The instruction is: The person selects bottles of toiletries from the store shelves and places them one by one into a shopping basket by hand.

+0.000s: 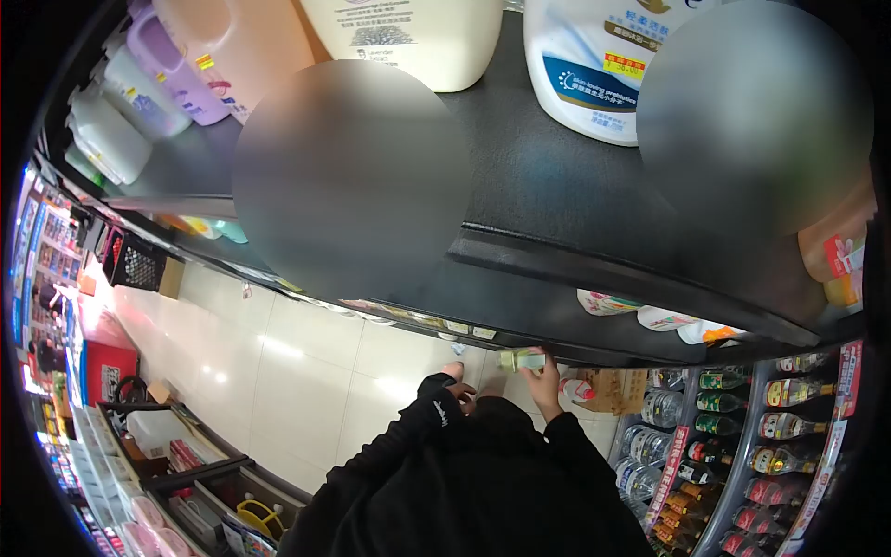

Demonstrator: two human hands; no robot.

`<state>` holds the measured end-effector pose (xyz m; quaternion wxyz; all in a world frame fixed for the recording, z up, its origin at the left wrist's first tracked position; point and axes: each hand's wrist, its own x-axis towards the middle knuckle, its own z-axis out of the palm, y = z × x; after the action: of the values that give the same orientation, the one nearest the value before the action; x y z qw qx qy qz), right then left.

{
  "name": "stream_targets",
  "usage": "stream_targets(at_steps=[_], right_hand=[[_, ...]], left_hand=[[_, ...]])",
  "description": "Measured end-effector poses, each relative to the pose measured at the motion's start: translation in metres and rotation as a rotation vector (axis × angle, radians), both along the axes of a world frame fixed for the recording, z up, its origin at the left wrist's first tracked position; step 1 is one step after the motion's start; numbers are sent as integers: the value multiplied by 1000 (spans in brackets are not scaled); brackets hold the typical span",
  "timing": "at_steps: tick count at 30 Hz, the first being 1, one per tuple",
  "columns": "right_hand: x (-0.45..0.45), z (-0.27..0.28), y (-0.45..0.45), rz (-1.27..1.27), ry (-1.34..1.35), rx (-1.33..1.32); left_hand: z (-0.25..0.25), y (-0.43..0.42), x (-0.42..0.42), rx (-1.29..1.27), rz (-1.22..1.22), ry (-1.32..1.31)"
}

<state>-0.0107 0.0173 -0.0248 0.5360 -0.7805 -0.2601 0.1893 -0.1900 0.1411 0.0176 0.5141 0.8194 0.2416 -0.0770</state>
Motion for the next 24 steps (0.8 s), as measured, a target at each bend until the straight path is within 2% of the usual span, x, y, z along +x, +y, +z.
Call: stream_targets(at_steps=[3, 6, 8, 9, 11, 13, 15, 17, 19, 21, 24], right_hand=[[-7, 49, -11, 174, -50, -70], [-17, 77, -17, 302, 14, -65], [-29, 103, -13, 417, -46, -37], [-35, 114, -9, 444, -44, -36], [-48, 134, -1, 508, -47, -46], [-64, 157, 16, 572, -44, -27], [-84, 180, 36, 665, -185, 46], [-106, 193, 57, 725, -194, 79], [-130, 202, 78, 797, -189, 51], [-154, 201, 100, 856, -220, 60], [-196, 203, 137, 998, -246, -36]], left_hand=[[0, -14, 6, 79, 32, -24], [2, -29, 5, 126, 94, -25], [10, -35, -1, 270, 168, -186], [14, -34, -7, 273, 195, -180], [18, -30, -20, 224, 292, -435], [8, -25, -43, 213, 358, -456], [-12, -24, -66, -6, 524, -456], [0, -14, -84, 92, 600, -553], [3, -2, -107, 360, 541, -623], [9, 7, -134, 302, 677, -649], [32, 29, -183, 300, 765, -550]])
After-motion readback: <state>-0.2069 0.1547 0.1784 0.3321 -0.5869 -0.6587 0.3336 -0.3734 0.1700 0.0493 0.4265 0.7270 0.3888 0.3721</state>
